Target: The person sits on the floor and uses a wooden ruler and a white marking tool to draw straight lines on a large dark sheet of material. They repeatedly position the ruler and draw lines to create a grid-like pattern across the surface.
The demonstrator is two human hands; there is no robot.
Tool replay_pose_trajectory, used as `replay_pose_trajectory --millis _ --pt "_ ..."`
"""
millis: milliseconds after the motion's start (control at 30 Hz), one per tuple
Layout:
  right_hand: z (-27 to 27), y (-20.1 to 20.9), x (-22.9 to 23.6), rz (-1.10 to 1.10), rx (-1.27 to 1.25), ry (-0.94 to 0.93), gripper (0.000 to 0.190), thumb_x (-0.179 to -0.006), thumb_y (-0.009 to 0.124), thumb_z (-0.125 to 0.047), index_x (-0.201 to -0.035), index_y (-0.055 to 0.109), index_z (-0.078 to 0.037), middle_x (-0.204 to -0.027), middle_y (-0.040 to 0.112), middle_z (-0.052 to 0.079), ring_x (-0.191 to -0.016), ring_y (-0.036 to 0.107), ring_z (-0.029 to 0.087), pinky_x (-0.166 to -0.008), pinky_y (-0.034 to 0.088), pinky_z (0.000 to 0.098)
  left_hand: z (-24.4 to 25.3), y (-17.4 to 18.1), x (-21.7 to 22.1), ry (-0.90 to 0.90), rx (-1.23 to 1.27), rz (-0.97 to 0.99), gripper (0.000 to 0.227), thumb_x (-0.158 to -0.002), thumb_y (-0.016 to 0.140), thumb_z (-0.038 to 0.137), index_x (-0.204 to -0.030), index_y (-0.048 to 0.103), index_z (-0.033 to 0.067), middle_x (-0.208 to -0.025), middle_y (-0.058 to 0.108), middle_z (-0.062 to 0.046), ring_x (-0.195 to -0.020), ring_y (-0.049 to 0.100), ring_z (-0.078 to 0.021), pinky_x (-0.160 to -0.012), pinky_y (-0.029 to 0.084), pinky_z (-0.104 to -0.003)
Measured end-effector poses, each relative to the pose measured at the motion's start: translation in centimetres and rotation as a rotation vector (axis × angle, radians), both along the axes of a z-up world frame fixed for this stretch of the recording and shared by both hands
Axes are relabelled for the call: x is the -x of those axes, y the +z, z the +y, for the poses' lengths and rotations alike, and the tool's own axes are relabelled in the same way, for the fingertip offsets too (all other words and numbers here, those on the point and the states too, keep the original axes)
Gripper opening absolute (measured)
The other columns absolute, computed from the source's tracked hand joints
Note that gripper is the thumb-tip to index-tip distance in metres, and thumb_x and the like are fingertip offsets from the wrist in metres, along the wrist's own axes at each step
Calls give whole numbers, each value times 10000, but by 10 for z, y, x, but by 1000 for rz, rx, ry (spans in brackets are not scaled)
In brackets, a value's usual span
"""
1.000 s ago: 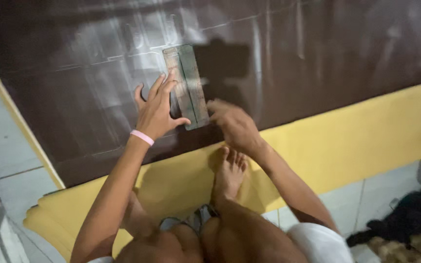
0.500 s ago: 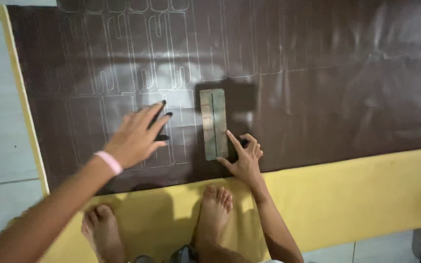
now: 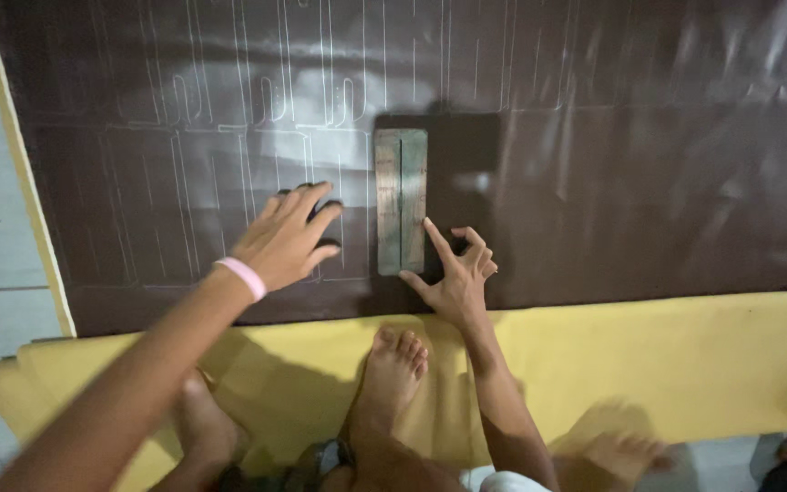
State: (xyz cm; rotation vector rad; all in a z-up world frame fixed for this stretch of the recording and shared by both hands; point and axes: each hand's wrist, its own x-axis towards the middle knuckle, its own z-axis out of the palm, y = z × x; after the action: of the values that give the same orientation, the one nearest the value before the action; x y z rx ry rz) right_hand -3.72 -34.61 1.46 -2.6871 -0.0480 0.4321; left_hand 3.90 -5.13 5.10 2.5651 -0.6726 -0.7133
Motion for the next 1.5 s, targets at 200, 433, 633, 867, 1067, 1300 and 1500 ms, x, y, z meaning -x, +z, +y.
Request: replay_pose_trajectory --millis 200,433,633,867,1067,1300,1500 --pt "0 1 2 -35 3 26 923 -671 903 -572 -1486 536 -341 -1363 363 121 -1255 325 350 -1005 283 540 -44 -27 31 397 164 -105 822 -735 838 529 -1456 521 291 -1574 253 -199 -1410 302 -461 -1102 272 -627" --pt "-1 -8 5 -46 6 7 941 -647 924 -546 -1477 543 -316 -1354 379 129 -1262 333 341 -1018 291 535 -66 -31 34 243 -93 -72 813 -697 839 453 -1433 505 366 -1602 191 -216 -1418 287 -452 -1049 277 -616" --pt "-11 0 -36 -358 -365 -277 345 -941 745 -148 -1273 677 -213 -1381 402 147 -1274 431 306 -1083 410 368 -167 -58 56 124 -306 -164 669 -952 706 49 -1555 448 -82 -1507 408 -304 -1332 506 -414 -1019 504 -391" --pt "18 42 -82 172 -227 755 241 -845 742 -96 -1073 732 -173 -1214 663 64 -1330 550 356 -1208 312 442 -243 -75 67 -378 -1257 -187 871 -770 733 -41 -1554 354 -13 -1593 340 -221 -1366 473 -341 -993 516 -421" --pt "38 50 -91 178 -183 966 305 -732 787 -113 -1024 747 -192 -1028 769 -1 -1210 614 398 -1212 259 523 -250 -88 77 -67 -1336 -282 881 -802 728 24 -1564 286 20 -1606 299 -173 -1372 460 -283 -907 559 -386" --pt "35 64 -140 -10 -121 755 181 -963 704 -97 -1137 703 -147 -1127 744 58 -1059 717 265 -937 555 405 -226 -56 62 -386 -1097 -218 828 -773 763 9 -1505 378 -16 -1539 386 -260 -1332 459 -425 -923 517 -405" --pt "40 49 -181 -286 -199 490 265 -984 603 6 -1206 695 -105 -1148 766 44 -1068 717 243 -962 533 421 -204 -40 32 -277 -784 -45 851 -735 863 0 -1444 397 61 -1627 266 -330 -1332 444 -440 -846 539 -349"
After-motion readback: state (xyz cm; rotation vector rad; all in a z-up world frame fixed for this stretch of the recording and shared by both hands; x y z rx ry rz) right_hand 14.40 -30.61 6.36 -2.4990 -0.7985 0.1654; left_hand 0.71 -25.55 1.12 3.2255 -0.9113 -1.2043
